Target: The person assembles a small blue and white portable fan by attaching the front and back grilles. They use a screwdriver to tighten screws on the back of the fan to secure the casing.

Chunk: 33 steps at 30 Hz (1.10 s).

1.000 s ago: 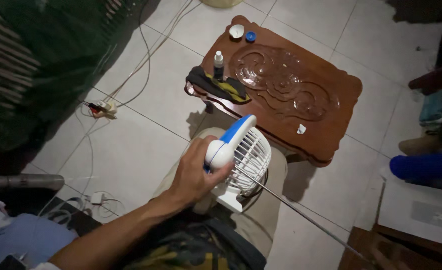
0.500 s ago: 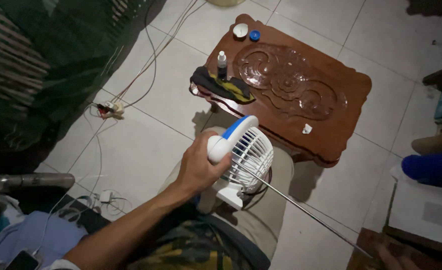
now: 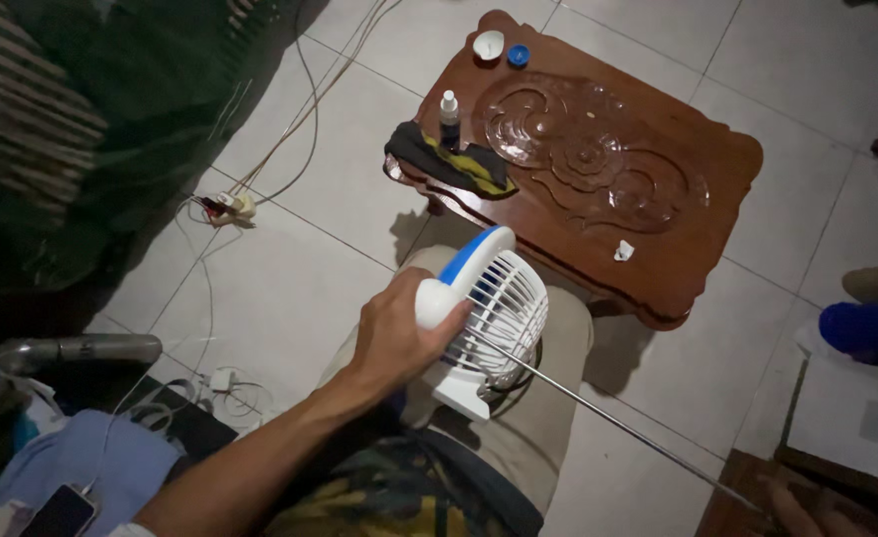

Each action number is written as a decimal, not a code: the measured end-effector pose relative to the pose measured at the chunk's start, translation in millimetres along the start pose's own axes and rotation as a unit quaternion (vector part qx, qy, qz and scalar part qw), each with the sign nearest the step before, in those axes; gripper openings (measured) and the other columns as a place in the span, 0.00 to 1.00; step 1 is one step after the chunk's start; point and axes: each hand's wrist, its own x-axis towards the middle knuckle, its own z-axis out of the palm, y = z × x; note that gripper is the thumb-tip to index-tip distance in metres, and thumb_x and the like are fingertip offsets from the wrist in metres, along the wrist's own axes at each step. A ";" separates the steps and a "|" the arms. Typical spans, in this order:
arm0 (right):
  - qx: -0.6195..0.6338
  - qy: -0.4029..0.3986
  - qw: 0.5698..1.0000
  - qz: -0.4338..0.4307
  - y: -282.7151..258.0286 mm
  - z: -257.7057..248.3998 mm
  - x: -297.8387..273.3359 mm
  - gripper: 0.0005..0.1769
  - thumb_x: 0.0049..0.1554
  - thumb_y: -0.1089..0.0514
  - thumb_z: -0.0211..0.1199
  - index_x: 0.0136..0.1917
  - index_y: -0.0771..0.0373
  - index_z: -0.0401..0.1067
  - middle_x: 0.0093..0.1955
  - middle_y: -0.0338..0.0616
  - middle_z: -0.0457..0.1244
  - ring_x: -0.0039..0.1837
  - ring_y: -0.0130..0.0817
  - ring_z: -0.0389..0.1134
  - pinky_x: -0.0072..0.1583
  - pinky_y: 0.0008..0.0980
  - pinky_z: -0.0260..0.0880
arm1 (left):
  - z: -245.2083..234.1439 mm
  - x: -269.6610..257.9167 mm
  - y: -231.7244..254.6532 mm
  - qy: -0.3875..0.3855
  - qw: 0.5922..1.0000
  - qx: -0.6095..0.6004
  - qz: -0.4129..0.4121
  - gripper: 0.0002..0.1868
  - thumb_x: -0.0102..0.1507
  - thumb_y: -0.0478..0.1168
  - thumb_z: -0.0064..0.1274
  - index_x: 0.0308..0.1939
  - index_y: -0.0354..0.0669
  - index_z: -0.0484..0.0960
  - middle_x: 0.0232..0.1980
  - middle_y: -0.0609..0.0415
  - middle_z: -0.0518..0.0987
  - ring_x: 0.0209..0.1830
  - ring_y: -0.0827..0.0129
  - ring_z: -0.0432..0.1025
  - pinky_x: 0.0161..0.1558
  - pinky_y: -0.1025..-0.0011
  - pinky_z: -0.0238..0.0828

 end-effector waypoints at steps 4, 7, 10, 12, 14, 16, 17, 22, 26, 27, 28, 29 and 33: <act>0.007 0.004 0.999 -0.039 1.4 -3.2 -0.6 0.33 0.56 0.49 0.62 0.71 0.66 0.64 0.62 0.57 0.64 0.65 0.42 0.69 0.64 0.39 0.72 | -3.1 2.8 -4.2 0.000 1.000 -0.003 -0.010 0.22 0.57 0.51 0.66 0.44 0.38 0.80 0.37 0.41 0.84 0.36 0.49 0.82 0.37 0.56 0.78; 0.024 0.015 0.988 -0.152 -7.9 -25.2 -16.7 0.33 0.56 0.49 0.61 0.71 0.66 0.64 0.61 0.58 0.64 0.64 0.42 0.69 0.63 0.39 0.72 | -1.4 11.7 -11.9 -0.014 1.000 0.007 -0.022 0.23 0.57 0.53 0.66 0.44 0.38 0.80 0.37 0.40 0.84 0.36 0.49 0.81 0.37 0.56 0.77; -0.048 0.135 0.974 -0.173 -53.0 -39.4 -38.1 0.33 0.56 0.49 0.61 0.70 0.66 0.64 0.61 0.58 0.64 0.63 0.42 0.70 0.62 0.39 0.73 | -1.9 20.0 -22.3 -0.044 0.998 0.014 -0.047 0.25 0.58 0.56 0.64 0.43 0.37 0.79 0.36 0.40 0.84 0.36 0.49 0.82 0.38 0.55 0.77; -0.125 0.208 0.967 -0.083 -88.1 -54.0 -45.9 0.32 0.52 0.43 0.65 0.66 0.58 0.70 0.52 0.47 0.71 0.55 0.34 0.77 0.57 0.32 0.79 | -0.6 23.1 -28.0 -0.056 0.996 0.010 -0.065 0.26 0.58 0.58 0.62 0.42 0.37 0.79 0.36 0.40 0.84 0.36 0.49 0.82 0.39 0.56 0.77; -0.153 0.220 0.962 -0.054 -113.1 -74.8 -47.4 0.32 0.46 0.41 0.69 0.60 0.56 0.72 0.46 0.47 0.72 0.49 0.38 0.77 0.54 0.37 0.79 | -0.5 22.6 -33.4 -0.061 0.995 0.002 -0.084 0.27 0.59 0.59 0.61 0.42 0.37 0.79 0.35 0.40 0.85 0.36 0.50 0.82 0.40 0.56 0.77; -0.117 0.175 0.975 -0.074 -127.4 -102.6 -38.0 0.31 0.51 0.50 0.65 0.67 0.60 0.70 0.46 0.47 0.71 0.48 0.33 0.78 0.52 0.34 0.78 | 0.9 24.0 -37.2 -0.061 0.994 0.005 -0.087 0.27 0.59 0.59 0.60 0.44 0.37 0.79 0.35 0.40 0.84 0.36 0.50 0.82 0.40 0.57 0.76; -0.098 0.151 0.980 -0.084 -136.7 -114.7 -34.7 0.31 0.53 0.54 0.64 0.70 0.61 0.69 0.46 0.47 0.71 0.47 0.31 0.79 0.50 0.32 0.77 | 0.9 24.4 -38.8 -0.061 0.994 0.006 -0.088 0.27 0.59 0.59 0.60 0.44 0.37 0.79 0.35 0.40 0.84 0.36 0.50 0.81 0.40 0.57 0.76; -0.363 0.048 0.930 -0.020 -196.4 -165.4 -37.8 0.37 0.54 0.39 0.63 0.74 0.51 0.65 0.46 0.37 0.69 0.48 0.30 0.76 0.50 0.31 0.77 | 1.3 24.2 -45.1 -0.068 0.990 -0.017 -0.119 0.25 0.59 0.58 0.60 0.43 0.40 0.80 0.36 0.42 0.85 0.35 0.53 0.82 0.39 0.59 0.76; -0.330 0.079 0.939 -0.063 -236.9 -203.9 -39.8 0.33 0.53 0.39 0.65 0.69 0.48 0.69 0.45 0.35 0.69 0.44 0.32 0.74 0.43 0.35 0.75 | 5.8 28.9 -44.6 -0.042 0.993 -0.038 -0.103 0.24 0.57 0.57 0.63 0.43 0.41 0.82 0.36 0.43 0.85 0.36 0.54 0.81 0.39 0.58 0.76; -0.321 0.082 0.942 -0.058 -245.8 -210.9 -41.6 0.31 0.53 0.38 0.65 0.68 0.47 0.70 0.45 0.34 0.69 0.43 0.32 0.74 0.42 0.35 0.74 | 8.9 33.3 -42.3 -0.040 0.994 -0.027 -0.102 0.24 0.57 0.57 0.63 0.43 0.42 0.83 0.36 0.43 0.85 0.36 0.54 0.81 0.39 0.58 0.76; -0.312 0.086 0.945 -0.053 -254.3 -216.9 -44.0 0.29 0.53 0.38 0.66 0.66 0.46 0.71 0.44 0.33 0.69 0.42 0.32 0.74 0.40 0.36 0.74 | 10.6 38.8 -40.1 -0.036 0.994 -0.016 -0.102 0.24 0.56 0.57 0.64 0.44 0.43 0.83 0.36 0.44 0.85 0.35 0.54 0.82 0.39 0.58 0.76; -0.305 0.089 0.947 -0.045 -263.0 -221.5 -51.1 0.28 0.54 0.37 0.66 0.65 0.44 0.72 0.44 0.32 0.69 0.41 0.32 0.73 0.38 0.36 0.73 | 12.9 43.2 -37.6 -0.035 0.994 -0.008 -0.101 0.24 0.55 0.57 0.65 0.44 0.44 0.84 0.36 0.44 0.85 0.35 0.54 0.82 0.39 0.58 0.76; -0.263 0.154 0.952 -0.021 -285.3 -226.8 -66.2 0.24 0.55 0.36 0.66 0.62 0.42 0.76 0.41 0.30 0.70 0.36 0.30 0.72 0.39 0.32 0.72 | 6.3 63.6 -17.4 -0.028 0.999 0.012 -0.042 0.22 0.58 0.56 0.65 0.44 0.43 0.84 0.36 0.44 0.85 0.36 0.53 0.81 0.39 0.57 0.75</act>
